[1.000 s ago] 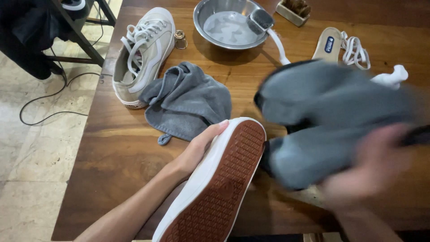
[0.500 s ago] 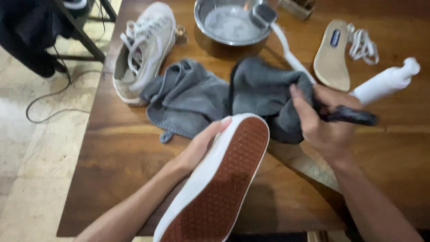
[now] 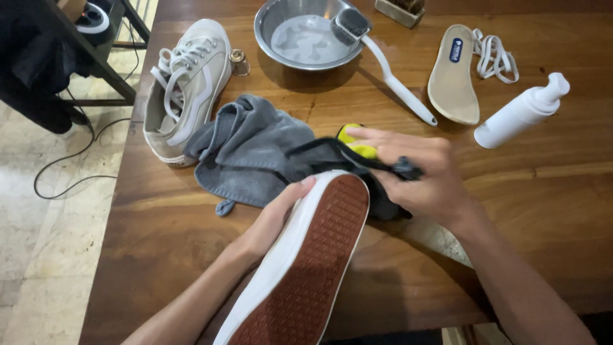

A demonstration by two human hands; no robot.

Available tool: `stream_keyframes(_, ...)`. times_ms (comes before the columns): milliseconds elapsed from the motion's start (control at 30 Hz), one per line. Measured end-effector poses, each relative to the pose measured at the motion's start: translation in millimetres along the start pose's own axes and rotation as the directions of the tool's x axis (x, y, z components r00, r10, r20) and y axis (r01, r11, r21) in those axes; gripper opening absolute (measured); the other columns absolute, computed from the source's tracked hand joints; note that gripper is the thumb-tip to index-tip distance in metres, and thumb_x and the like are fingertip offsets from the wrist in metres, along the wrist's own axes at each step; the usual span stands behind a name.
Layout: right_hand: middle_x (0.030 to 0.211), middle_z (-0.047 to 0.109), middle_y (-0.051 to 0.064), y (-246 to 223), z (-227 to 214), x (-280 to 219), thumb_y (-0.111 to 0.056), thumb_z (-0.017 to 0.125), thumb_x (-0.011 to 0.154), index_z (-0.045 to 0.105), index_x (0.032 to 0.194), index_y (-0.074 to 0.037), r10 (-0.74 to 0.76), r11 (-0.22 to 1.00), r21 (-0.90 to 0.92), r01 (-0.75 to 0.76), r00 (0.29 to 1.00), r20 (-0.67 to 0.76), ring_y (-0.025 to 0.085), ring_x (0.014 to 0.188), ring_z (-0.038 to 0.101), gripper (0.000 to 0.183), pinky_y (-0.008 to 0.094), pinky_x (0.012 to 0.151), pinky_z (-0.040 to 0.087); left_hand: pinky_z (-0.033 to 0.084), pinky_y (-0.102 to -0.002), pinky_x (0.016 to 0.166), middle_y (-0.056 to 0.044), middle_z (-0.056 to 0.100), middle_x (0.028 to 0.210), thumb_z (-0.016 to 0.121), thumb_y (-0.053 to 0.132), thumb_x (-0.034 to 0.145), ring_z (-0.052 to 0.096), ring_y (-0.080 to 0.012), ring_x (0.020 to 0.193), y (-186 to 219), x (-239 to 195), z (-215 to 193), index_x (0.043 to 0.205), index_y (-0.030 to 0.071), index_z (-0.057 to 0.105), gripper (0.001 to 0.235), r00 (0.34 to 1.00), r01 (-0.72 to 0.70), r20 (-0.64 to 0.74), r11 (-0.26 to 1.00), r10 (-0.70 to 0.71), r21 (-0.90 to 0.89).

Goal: The person cleans a white sneaker by applying foam cleaner and scrubbing the upper and sole with a brush, then wiping with a cloth. The person repeats the process on the sole, applying more foam and scrubbing before wiping again.

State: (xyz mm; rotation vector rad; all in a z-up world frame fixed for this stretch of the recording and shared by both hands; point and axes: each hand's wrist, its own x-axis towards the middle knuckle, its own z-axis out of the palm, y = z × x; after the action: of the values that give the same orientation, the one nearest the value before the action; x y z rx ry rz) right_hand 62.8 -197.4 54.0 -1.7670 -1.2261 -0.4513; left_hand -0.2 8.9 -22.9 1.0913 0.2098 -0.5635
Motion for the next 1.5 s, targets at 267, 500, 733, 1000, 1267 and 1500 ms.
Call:
stream_keyframes(267,0.13,0.059,0.027,-56,36,-32,-0.01,0.031,0.106,0.056,0.095,0.012,-0.123,0.992,0.064,0.112,0.968,0.219,0.047,0.118,0.059,0.034,0.062,0.104,0.05,0.027,-0.034,0.12,-0.005,0.057,0.141,0.035,0.029,0.1,0.047,-0.0137,0.132,-39,35,-35,0.133,0.006,0.058,0.046,0.929,-0.367,0.063,0.884,0.366,0.29)
stream_keyframes(500,0.133,0.06,0.027,-50,37,-37,-0.006,0.033,0.108,0.053,0.076,0.011,-0.289,0.954,0.193,0.228,0.871,0.398,0.043,0.128,0.057,0.041,0.049,0.109,0.052,0.037,-0.035,0.113,-0.006,0.061,0.135,0.039,0.022,0.098,0.052,-0.0145,0.124,-59,45,-55,0.126,0.005,0.062,0.04,0.923,-0.338,-0.084,0.896,0.375,0.288)
stream_keyframes(733,0.118,0.067,0.023,16,4,-25,-0.008,0.049,0.099,0.066,0.088,0.008,-0.116,0.985,-0.121,0.126,0.989,0.092,0.044,0.117,0.063,0.026,0.051,0.105,0.051,0.049,-0.033,0.084,-0.01,0.069,0.104,0.045,0.031,0.096,0.062,-0.0173,0.09,-19,9,-19,0.11,0.001,0.068,0.04,0.978,-0.157,-0.131,0.987,0.161,0.044)
stream_keyframes(1000,0.121,0.066,0.03,-35,13,-30,0.01,0.048,0.091,0.066,0.11,0.015,-0.023,0.966,-0.26,-0.004,0.995,-0.101,0.038,0.109,0.072,0.027,0.042,0.1,0.058,0.05,-0.032,0.064,-0.015,0.072,0.085,0.046,0.045,0.097,0.066,-0.021,0.071,-1,-2,0,0.109,-0.001,0.066,0.051,0.997,0.011,0.075,0.968,0.008,-0.249)
stream_keyframes(1267,0.087,0.063,0.015,-67,29,-56,-0.014,0.04,0.102,0.062,0.085,0.003,-0.107,0.978,0.201,0.055,0.961,0.254,0.028,0.07,0.061,0.033,0.046,0.084,0.059,0.054,-0.039,0.086,-0.024,0.071,0.106,0.047,0.042,0.094,0.068,-0.029,0.091,-1,-4,8,0.119,-0.008,0.065,0.059,0.996,0.081,-0.017,0.95,-0.091,-0.303)
stream_keyframes(1500,0.109,0.061,0.0,27,-29,-55,-0.014,0.086,0.08,0.039,0.11,-0.017,0.806,0.511,0.378,-0.772,0.279,-0.521,0.011,0.1,0.066,0.056,0.024,0.088,0.061,0.051,-0.033,0.07,-0.016,0.073,0.091,0.047,0.044,0.098,0.068,-0.024,0.077,0,-5,3,0.11,-0.002,0.069,0.052,0.998,0.009,0.065,0.97,0.007,-0.244)
